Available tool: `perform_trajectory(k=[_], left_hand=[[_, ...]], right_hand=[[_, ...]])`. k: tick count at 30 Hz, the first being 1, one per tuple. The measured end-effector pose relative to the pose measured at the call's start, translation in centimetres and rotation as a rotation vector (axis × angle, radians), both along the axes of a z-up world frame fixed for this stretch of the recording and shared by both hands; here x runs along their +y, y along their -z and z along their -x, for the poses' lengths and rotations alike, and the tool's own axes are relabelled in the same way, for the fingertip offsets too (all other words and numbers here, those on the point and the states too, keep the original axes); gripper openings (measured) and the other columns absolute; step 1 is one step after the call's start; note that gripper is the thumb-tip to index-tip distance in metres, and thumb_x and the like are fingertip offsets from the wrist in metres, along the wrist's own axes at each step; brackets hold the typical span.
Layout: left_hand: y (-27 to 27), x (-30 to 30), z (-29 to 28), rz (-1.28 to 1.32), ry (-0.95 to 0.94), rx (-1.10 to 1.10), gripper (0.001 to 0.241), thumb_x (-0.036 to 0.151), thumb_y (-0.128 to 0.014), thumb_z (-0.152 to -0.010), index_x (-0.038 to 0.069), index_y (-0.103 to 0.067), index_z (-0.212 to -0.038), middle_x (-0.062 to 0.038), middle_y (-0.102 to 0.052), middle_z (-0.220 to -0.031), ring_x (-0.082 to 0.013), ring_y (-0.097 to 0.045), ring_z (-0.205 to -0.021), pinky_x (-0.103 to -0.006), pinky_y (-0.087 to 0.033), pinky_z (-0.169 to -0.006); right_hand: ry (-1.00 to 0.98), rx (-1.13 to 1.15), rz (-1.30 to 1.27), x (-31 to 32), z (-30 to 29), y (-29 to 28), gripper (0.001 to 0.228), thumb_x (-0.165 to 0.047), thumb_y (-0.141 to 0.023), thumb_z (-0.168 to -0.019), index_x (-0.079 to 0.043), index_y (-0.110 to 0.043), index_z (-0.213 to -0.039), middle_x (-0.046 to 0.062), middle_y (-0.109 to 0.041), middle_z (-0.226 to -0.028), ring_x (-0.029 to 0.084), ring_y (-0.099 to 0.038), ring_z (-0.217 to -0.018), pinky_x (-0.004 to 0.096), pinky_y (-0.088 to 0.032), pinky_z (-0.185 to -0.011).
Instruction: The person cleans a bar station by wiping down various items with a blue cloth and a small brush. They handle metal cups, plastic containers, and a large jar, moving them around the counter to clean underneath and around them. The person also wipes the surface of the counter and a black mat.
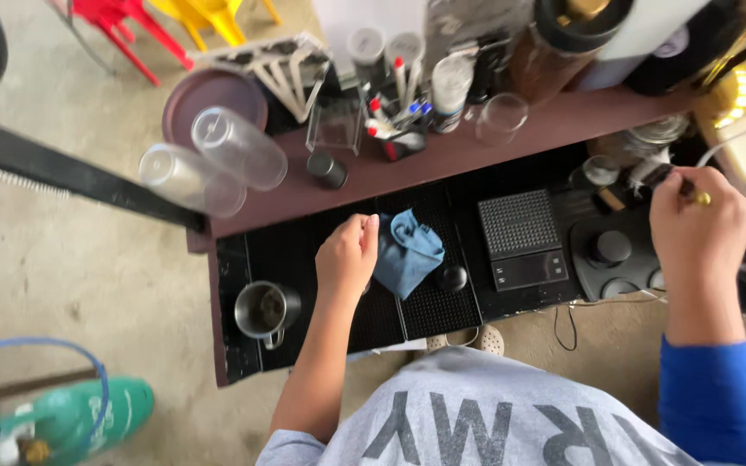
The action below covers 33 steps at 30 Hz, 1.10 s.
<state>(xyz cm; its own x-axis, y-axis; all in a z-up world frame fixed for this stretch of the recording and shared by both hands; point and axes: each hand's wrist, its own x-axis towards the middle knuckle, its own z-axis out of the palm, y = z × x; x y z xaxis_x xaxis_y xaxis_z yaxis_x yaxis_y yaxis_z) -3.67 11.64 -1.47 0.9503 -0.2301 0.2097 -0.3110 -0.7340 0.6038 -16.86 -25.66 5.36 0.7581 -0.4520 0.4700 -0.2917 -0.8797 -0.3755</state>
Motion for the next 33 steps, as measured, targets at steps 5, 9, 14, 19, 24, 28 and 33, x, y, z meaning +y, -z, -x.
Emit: perform_trajectory(k=[5,9,14,19,24,28,33], left_hand=[[-1.6,-3.7,-2.8,0.139,0.098,-0.230,0.020,0.030,-0.070,-0.097,0.011,-0.064,-0.097,-0.006,-0.070,-0.085,-0.0287,-0.071,-0.079,-0.0424,-0.056,-0.067],[-0.6,-10.6,-4.0,0.145,0.385,-0.269,0.042,0.025,-0.074,-0.093,0.012,-0.061,-0.131,-0.011,-0.065,-0.134,-0.0338,-0.070,-0.109,-0.0441,-0.059,-0.085],[0.5,-18.8,-9.7,-0.011,0.491,-0.221,0.082,0.033,-0.082,-0.080,0.006,-0.042,-0.145,-0.018,-0.047,-0.149,-0.0376,-0.069,-0.106,-0.0452,-0.060,-0.080],[1.5,-22.2,-11.8,-0.096,0.453,-0.205,0.085,0.040,-0.085,-0.082,0.004,-0.040,-0.145,-0.020,-0.055,-0.136,-0.0379,-0.070,-0.107,-0.0446,-0.061,-0.082],[-0.5,-18.8,-7.5,0.297,0.542,-0.180,0.063,0.022,-0.080,-0.084,0.006,-0.046,-0.134,-0.017,-0.060,-0.135,-0.0313,-0.073,-0.102,-0.0395,-0.063,-0.076],[-3.4,-16.0,-3.3,0.485,0.710,-0.314,0.057,0.010,-0.084,-0.087,0.010,-0.047,-0.131,-0.017,-0.057,-0.142,-0.0232,-0.077,-0.097,-0.0311,-0.064,-0.074],[-5.5,-14.5,-0.4,0.352,0.695,-0.554,0.056,0.007,-0.084,-0.086,0.014,-0.049,-0.130,-0.013,-0.050,-0.143,-0.0282,-0.074,-0.107,-0.0346,-0.065,-0.089]], right_hand=[[-0.209,-0.177,-0.178,3.6,1.0,1.1,0.009,-0.007,-0.070,-0.110,0.000,-0.073,-0.106,0.014,-0.073,-0.093,0.019,-0.073,-0.078,0.027,-0.055,-0.072],[-0.249,-0.135,-0.225,6.4,-0.4,-0.3,0.012,-0.008,-0.073,-0.100,-0.002,-0.074,-0.110,0.015,-0.072,-0.091,0.019,-0.071,-0.076,0.028,-0.055,-0.070],[-0.217,-0.039,-0.373,7.1,0.7,-1.0,0.014,-0.009,-0.072,-0.095,-0.004,-0.076,-0.108,0.013,-0.072,-0.082,0.016,-0.070,-0.068,0.028,-0.053,-0.063],[-0.168,0.144,-0.593,3.7,2.0,-0.1,0.021,-0.011,-0.072,-0.092,-0.006,-0.077,-0.111,0.009,-0.076,-0.078,0.014,-0.070,-0.066,0.027,-0.054,-0.063],[-0.212,0.092,-0.688,-1.5,1.8,1.1,0.019,-0.010,-0.068,-0.095,-0.003,-0.076,-0.111,0.009,-0.077,-0.083,0.012,-0.075,-0.078,0.024,-0.057,-0.070],[-0.218,0.090,-0.743,-4.1,0.4,2.1,0.018,-0.008,-0.066,-0.098,-0.001,-0.076,-0.112,0.010,-0.076,-0.083,0.012,-0.074,-0.079,0.023,-0.057,-0.072],[-0.436,-0.059,-0.897,-2.9,-2.6,0.9,0.018,-0.006,-0.065,-0.099,0.003,-0.073,-0.112,0.008,-0.074,-0.087,0.010,-0.071,-0.079,0.022,-0.057,-0.071]])
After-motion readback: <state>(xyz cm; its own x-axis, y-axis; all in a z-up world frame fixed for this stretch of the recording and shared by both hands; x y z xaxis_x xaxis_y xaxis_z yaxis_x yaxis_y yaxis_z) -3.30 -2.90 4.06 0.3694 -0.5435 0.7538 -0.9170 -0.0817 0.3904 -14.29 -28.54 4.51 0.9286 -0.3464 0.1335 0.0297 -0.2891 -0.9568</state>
